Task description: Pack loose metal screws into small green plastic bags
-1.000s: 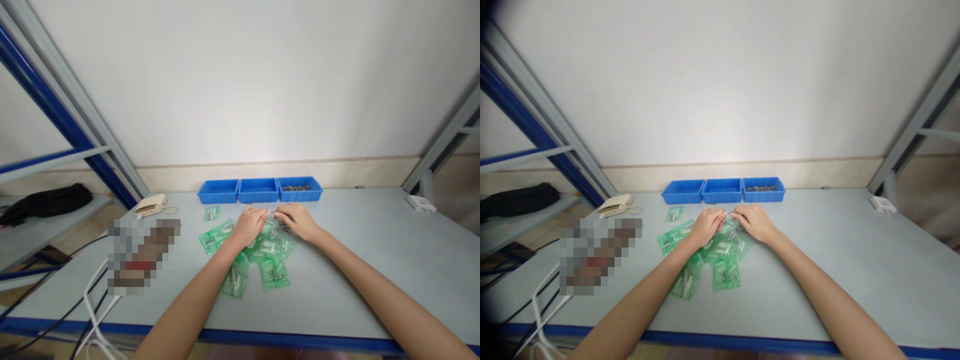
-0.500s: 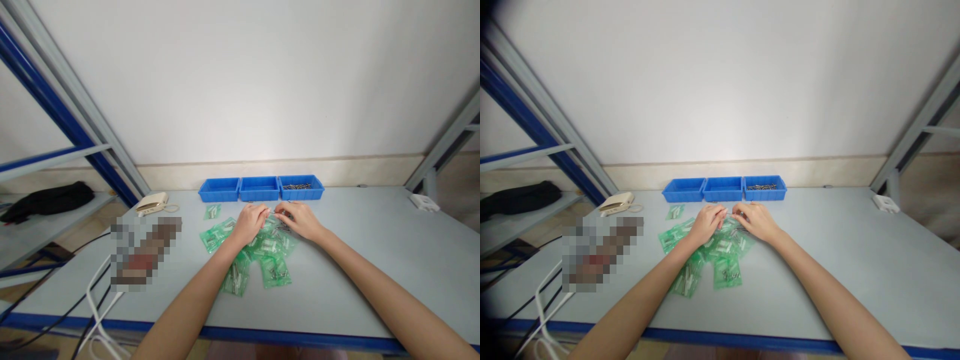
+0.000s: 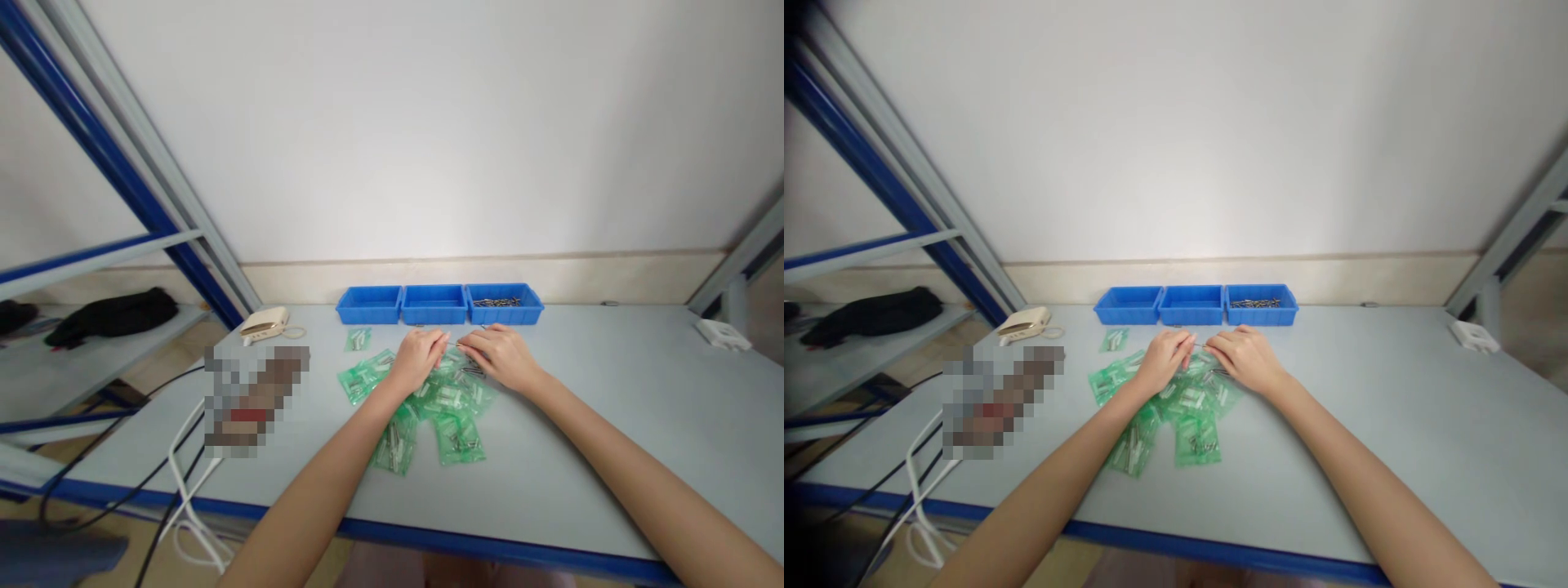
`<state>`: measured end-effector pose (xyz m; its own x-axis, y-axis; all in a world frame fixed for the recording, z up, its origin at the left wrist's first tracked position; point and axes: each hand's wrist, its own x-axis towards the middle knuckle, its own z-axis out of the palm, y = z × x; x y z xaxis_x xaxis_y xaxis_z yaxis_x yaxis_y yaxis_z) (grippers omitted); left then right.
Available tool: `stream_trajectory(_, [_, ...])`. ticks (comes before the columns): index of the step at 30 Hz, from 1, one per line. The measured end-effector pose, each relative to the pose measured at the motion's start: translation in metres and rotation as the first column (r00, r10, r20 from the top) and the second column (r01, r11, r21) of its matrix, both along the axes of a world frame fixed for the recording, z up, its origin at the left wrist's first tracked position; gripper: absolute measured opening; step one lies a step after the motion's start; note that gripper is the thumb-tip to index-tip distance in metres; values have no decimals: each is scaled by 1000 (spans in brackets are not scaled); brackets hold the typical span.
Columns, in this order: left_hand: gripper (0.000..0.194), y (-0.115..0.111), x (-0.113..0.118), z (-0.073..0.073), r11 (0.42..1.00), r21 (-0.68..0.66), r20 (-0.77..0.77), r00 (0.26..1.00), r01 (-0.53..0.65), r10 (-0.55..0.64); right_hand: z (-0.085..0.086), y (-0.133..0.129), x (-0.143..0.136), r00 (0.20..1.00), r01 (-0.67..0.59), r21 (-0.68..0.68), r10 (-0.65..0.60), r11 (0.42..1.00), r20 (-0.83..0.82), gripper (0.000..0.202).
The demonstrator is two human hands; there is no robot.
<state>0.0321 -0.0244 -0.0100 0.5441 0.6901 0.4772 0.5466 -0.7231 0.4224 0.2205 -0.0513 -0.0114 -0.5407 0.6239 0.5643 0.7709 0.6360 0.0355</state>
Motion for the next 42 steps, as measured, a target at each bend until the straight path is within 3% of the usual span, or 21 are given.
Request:
stream_trajectory(5, [21,0,-1,1,1000,2,-38,999,26,-25,-1,0,0,998,53,-67,-55,996,-40,30])
stream_trajectory(15, [37,-1,0,-1,1000,28,-50,999,14,-12,-5,1,1,1000,2,67,0,998,-29,29])
stream_trajectory(21, [25,-2,-1,3,1000,-1,-42,999,-5,5,-5,2,1,998,54,9,-54,998,-32,33])
stream_trajectory(27, [40,-2,-1,4,1000,16,-48,998,-27,27,-5,2,1,997,69,-13,-68,998,39,29])
stream_trajectory(42, [48,-3,1,3,969,-236,174,984,73,-32,-4,1,2,1000,21,34,-20,999,-18,26])
